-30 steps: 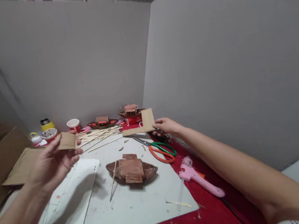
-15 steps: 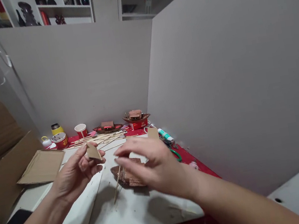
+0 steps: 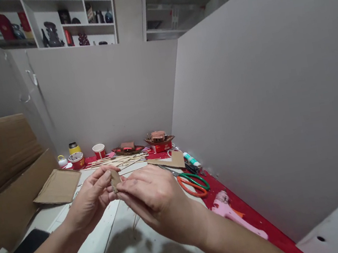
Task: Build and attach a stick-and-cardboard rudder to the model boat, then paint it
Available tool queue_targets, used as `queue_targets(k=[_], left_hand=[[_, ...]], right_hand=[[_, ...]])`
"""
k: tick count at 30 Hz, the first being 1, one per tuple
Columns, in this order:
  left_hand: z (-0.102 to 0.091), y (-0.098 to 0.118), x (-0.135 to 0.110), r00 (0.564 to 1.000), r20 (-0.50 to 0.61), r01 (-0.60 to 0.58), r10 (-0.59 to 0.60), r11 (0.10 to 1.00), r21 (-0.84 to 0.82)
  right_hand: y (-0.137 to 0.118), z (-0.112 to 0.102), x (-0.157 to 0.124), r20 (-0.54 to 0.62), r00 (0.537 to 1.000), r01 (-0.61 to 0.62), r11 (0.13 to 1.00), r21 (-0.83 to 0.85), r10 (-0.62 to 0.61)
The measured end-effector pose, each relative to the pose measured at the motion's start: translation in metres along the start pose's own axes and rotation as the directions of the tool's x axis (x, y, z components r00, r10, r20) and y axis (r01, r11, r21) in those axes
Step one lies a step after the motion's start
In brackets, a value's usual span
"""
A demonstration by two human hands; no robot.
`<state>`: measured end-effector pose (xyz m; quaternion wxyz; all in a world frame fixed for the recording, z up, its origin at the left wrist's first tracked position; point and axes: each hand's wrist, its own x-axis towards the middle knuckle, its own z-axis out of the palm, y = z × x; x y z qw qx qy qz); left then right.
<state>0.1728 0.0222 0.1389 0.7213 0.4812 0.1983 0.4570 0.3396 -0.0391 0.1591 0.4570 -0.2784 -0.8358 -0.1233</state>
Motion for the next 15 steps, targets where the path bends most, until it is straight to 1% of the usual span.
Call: queue_targets(k=[5, 10, 13, 15], left_hand=[[-0.001, -0.002, 0.000, 1.000, -0.007, -0.017, 0.017, 0.998, 0.065], [-0.003, -0.005, 0.002, 0.997, -0.053, -0.042, 0.048, 0.995, 0.094], [-0.004, -0.006, 0.003, 0.997, -0.057, -0.037, 0.043, 0.994, 0.101], [-0.003, -0.005, 0.002, 0.999, -0.033, -0.028, 0.031, 0.995, 0.096]], right_hand=[[-0.002, 0.002, -0.004, -0.008, 1.000, 0.018, 0.998, -0.064, -0.018], [0.001, 0.009, -0.007, -0.041, 0.998, 0.038, 0.989, -0.141, -0.044], [0.003, 0.011, -0.008, -0.058, 0.998, 0.031, 0.993, -0.110, -0.037], [0.004, 0.011, -0.009, -0.063, 0.998, -0.020, 0.999, -0.026, 0.018]])
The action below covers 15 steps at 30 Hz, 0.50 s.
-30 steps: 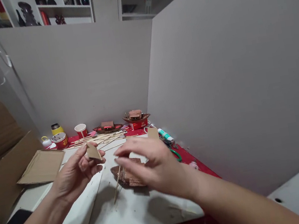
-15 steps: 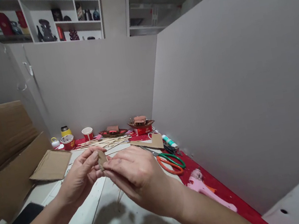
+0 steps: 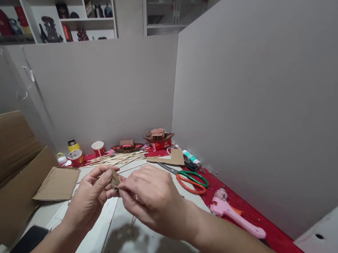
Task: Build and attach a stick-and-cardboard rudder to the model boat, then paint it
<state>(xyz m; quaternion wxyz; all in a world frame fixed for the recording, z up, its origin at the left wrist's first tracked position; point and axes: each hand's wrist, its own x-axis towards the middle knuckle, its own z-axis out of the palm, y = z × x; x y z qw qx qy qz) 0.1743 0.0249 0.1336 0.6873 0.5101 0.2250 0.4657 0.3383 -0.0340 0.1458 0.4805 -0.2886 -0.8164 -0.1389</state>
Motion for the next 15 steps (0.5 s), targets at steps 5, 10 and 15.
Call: queue_targets(k=[5, 10, 15], left_hand=[[0.0011, -0.0003, -0.0029, 0.993, 0.102, 0.065, -0.060, 0.997, -0.050], [0.0012, -0.0019, -0.0050, 0.984, 0.153, 0.095, -0.087, 0.994, -0.044], [0.0027, -0.0004, -0.0075, 0.992, 0.109, 0.076, -0.069, 0.996, -0.054]], right_hand=[[0.0018, -0.0022, -0.0008, 0.104, 0.958, -0.285, 0.917, 0.279, 0.267], [0.0039, -0.0037, 0.0010, 0.107, 0.897, -0.438, 0.829, 0.347, 0.429], [0.0037, -0.0066, -0.0007, 0.067, 0.969, -0.246, 0.903, 0.352, 0.238]])
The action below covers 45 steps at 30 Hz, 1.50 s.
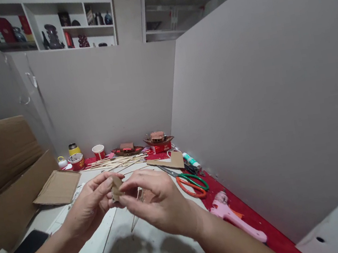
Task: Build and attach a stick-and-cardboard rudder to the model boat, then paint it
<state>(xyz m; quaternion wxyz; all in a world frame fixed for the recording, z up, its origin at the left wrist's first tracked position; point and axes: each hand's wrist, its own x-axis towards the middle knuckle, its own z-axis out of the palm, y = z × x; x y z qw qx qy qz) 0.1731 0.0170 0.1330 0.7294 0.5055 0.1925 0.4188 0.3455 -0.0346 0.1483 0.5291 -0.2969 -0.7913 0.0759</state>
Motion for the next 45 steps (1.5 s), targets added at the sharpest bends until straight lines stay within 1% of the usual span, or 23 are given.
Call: queue_targets(k=[2, 5, 9, 13, 14, 16, 19, 22, 24, 26, 28, 30, 33, 36, 39, 43, 45], left_hand=[[0.000, 0.000, 0.000, 1.000, -0.020, -0.013, 0.014, 1.000, 0.020], [-0.002, 0.000, 0.001, 0.999, -0.034, -0.024, 0.025, 0.999, 0.047], [-0.002, 0.000, 0.003, 0.998, -0.052, -0.031, 0.033, 0.999, 0.045], [-0.002, 0.000, 0.002, 0.998, -0.051, -0.026, 0.028, 0.998, 0.051], [-0.002, 0.000, 0.003, 0.998, -0.053, -0.026, 0.029, 0.998, 0.056], [-0.001, 0.000, 0.003, 0.997, -0.066, -0.033, 0.038, 0.997, 0.076], [-0.001, 0.000, 0.003, 0.991, -0.114, -0.062, 0.077, 0.990, 0.126], [-0.001, -0.001, 0.003, 0.985, -0.141, -0.077, 0.100, 0.984, 0.162], [0.000, -0.001, 0.002, 0.987, -0.134, -0.070, 0.094, 0.983, 0.168], [0.001, -0.001, 0.000, 0.992, -0.103, -0.059, 0.078, 0.982, 0.180], [0.003, 0.000, -0.002, 0.998, -0.040, -0.047, 0.056, 0.978, 0.204], [0.005, 0.002, -0.004, 0.999, 0.046, -0.038, 0.029, 0.973, 0.228], [0.005, 0.007, -0.005, 0.987, 0.163, -0.039, -0.001, 0.969, 0.245], [0.002, 0.011, -0.004, 0.973, 0.223, -0.007, -0.052, 0.966, 0.260], [-0.002, 0.013, -0.003, 0.970, 0.227, 0.027, -0.090, 0.964, 0.266], [-0.003, 0.014, -0.002, 0.985, 0.164, 0.003, -0.049, 0.963, 0.270], [-0.003, 0.014, -0.002, 0.991, 0.133, -0.015, -0.023, 0.961, 0.276]], right_hand=[[0.001, 0.000, -0.001, 0.011, 0.996, 0.091, 0.995, -0.040, -0.090], [0.003, 0.001, -0.002, 0.026, 0.989, 0.146, 0.986, -0.085, -0.144], [0.006, 0.002, -0.002, 0.036, 0.987, 0.158, 0.985, -0.063, -0.156], [0.008, 0.001, -0.002, 0.064, 0.989, 0.137, 0.990, -0.038, -0.134], [0.008, 0.001, -0.002, 0.060, 0.988, 0.149, 0.987, -0.064, -0.146], [0.006, 0.001, -0.002, 0.051, 0.978, 0.210, 0.963, -0.166, -0.204], [0.002, 0.002, -0.003, 0.059, 0.957, 0.287, 0.896, -0.340, -0.284], [-0.001, 0.004, -0.003, 0.068, 0.958, 0.282, 0.879, -0.384, -0.277], [0.000, 0.003, -0.004, 0.074, 0.970, 0.244, 0.905, -0.348, -0.233], [0.002, 0.003, -0.004, 0.066, 0.985, 0.172, 0.944, -0.282, -0.159], [0.005, 0.003, -0.005, 0.056, 0.996, 0.075, 0.979, -0.187, -0.065], [0.007, 0.004, -0.005, 0.064, 0.997, -0.046, 0.997, -0.064, 0.050], [0.008, 0.007, -0.005, 0.111, 0.974, -0.212, 0.969, 0.127, 0.198], [0.006, 0.008, -0.003, 0.139, 0.955, -0.289, 0.919, 0.268, 0.260], [0.005, 0.009, -0.001, 0.132, 0.941, -0.337, 0.886, 0.318, 0.310], [0.006, 0.011, 0.000, 0.101, 0.925, -0.377, 0.855, 0.356, 0.365], [0.008, 0.013, -0.001, 0.075, 0.921, -0.384, 0.853, 0.352, 0.383]])
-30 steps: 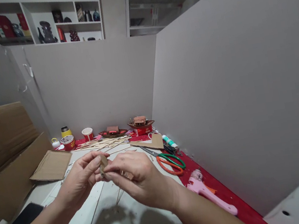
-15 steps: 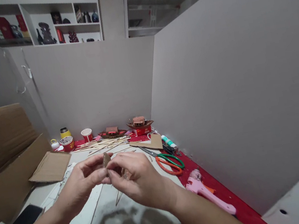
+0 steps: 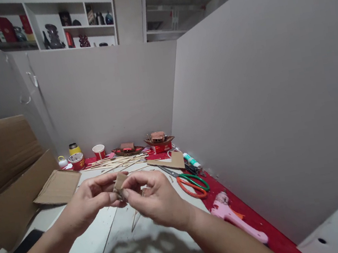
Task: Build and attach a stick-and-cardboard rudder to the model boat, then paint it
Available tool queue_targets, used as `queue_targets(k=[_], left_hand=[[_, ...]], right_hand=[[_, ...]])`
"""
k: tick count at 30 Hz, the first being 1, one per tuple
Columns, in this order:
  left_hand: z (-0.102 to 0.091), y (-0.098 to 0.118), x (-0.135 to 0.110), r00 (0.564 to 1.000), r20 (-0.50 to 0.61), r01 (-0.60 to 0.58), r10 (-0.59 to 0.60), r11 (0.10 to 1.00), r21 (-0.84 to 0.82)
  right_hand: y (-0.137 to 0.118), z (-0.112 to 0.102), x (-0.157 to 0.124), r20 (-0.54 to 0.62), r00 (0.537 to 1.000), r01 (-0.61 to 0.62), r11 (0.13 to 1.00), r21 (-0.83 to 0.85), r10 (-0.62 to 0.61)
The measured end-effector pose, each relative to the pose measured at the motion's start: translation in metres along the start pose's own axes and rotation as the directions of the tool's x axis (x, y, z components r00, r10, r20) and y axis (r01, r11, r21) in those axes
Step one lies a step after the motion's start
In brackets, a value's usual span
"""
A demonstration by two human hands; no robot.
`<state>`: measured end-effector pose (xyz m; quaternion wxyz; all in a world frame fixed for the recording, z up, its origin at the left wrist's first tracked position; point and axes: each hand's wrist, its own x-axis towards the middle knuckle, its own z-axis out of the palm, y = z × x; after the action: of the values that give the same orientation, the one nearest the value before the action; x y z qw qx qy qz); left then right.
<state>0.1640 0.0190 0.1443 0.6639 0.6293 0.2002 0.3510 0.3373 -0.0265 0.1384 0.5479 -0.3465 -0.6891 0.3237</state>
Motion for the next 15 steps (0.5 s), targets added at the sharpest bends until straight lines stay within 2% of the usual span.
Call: queue_targets(k=[6, 12, 15], left_hand=[[-0.0007, 0.0007, -0.0031, 0.999, -0.013, -0.043, 0.043, 0.999, 0.003], [0.0070, 0.0002, -0.0034, 0.986, -0.095, -0.129, 0.139, 0.986, 0.107], [0.0086, 0.0010, -0.0050, 0.982, -0.096, -0.149, 0.164, 0.978, 0.148]], right_hand=[[0.0061, 0.0005, -0.0004, -0.035, 0.999, -0.022, 0.998, -0.053, 0.020], [0.0011, -0.0006, 0.0026, 0.004, 0.976, 0.210, 0.939, -0.272, -0.217], [0.0007, -0.0018, 0.0020, -0.017, 0.980, 0.189, 0.947, -0.258, -0.200]])
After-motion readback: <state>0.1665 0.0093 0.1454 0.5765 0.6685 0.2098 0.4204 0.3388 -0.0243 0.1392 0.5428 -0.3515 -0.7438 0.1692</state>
